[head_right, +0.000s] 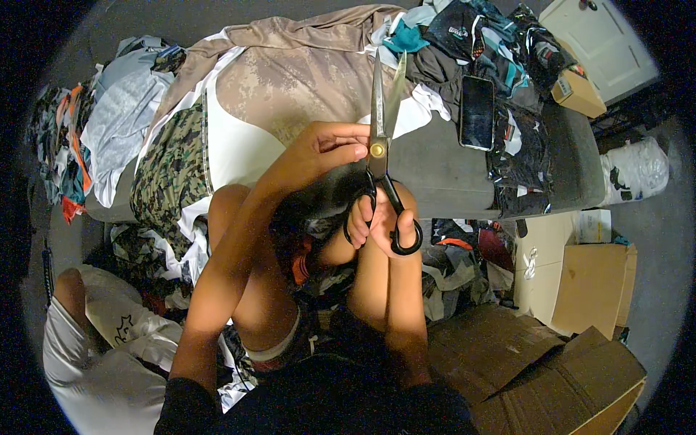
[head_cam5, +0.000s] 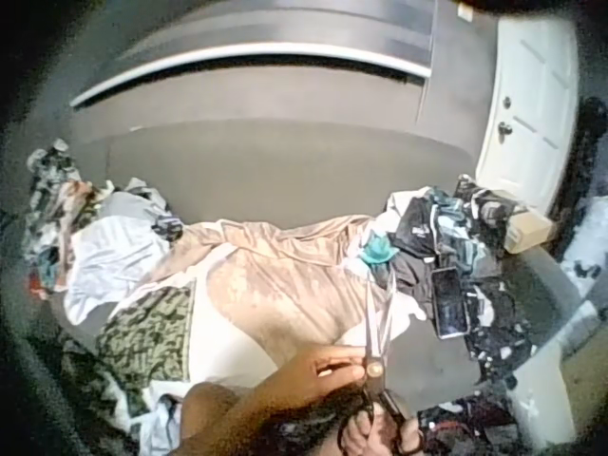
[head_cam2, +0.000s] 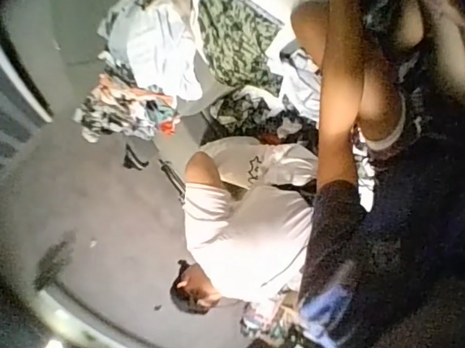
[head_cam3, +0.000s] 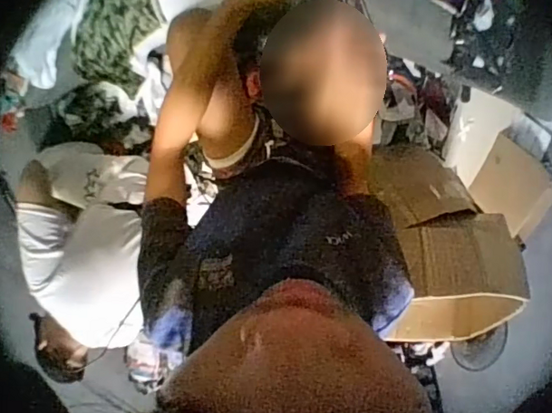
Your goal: Cutting a large piece of light-colored fabric with a pair of scissors.
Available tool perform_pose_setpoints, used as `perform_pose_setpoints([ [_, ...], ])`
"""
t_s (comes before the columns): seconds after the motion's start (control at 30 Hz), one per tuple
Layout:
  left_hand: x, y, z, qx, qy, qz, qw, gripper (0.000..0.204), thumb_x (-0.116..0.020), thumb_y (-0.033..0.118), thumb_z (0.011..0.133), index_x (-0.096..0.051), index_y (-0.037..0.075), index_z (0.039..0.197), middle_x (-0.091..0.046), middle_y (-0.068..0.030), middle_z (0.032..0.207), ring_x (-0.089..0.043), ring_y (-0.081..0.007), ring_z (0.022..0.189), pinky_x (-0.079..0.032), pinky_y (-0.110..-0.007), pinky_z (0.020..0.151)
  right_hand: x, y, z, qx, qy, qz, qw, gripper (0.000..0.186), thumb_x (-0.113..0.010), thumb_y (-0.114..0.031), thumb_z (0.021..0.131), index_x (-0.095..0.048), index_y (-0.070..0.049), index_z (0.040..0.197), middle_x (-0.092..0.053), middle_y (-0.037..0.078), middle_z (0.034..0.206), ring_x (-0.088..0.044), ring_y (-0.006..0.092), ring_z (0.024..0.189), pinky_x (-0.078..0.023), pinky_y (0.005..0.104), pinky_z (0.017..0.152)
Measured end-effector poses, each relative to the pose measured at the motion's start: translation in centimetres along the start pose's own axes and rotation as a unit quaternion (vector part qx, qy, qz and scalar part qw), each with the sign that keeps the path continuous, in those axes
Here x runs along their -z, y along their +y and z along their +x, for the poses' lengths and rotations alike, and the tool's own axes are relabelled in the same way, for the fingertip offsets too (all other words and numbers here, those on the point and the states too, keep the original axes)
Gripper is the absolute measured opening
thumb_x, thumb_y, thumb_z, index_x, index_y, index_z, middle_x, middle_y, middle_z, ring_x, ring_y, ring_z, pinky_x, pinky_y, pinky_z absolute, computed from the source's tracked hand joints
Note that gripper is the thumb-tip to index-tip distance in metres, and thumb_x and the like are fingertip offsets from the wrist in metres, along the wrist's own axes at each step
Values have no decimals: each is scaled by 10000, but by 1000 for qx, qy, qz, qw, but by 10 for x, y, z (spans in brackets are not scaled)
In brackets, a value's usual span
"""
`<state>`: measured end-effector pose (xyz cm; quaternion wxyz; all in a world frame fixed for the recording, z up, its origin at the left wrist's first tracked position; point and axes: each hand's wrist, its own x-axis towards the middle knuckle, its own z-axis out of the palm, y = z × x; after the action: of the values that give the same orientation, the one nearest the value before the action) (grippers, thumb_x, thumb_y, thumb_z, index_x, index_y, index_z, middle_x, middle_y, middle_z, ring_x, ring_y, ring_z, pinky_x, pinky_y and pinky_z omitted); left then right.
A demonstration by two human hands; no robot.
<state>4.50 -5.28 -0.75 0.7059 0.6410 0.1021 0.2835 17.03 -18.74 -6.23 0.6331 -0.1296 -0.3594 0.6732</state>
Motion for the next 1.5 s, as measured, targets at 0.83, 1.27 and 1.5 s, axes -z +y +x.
perform_pose_setpoints([
  [0.83,2,5,-4,6,4,-1,1000,242,-574,50,821,-608,-13,1052,-624,-38,882,-530,-86,771,-405,-181,704,-5,7,5,25,100,-118,988,506,-671,-493,812,-487,-21,804,-493,76,642,-466,154,518,-398,250,471],
  [1.27,19,-1,-6,32,-18,48,998,332,-526,-11,856,-538,-20,1187,-636,-101,1042,-584,-124,896,-453,-225,803,-18,37,29,89,229,-614,750,252,-661,-135,780,-540,18,940,-569,104,820,-519,190,727,-411,265,698],
  [1.5,39,-17,-2,-19,82,86,993,376,-492,-13,867,-503,-21,1243,-630,-114,1059,-591,-146,933,-468,-247,824,-28,3,56,-1,158,-703,693,250,-655,-157,796,-583,43,928,-599,97,789,-500,186,661,-417,277,652],
])
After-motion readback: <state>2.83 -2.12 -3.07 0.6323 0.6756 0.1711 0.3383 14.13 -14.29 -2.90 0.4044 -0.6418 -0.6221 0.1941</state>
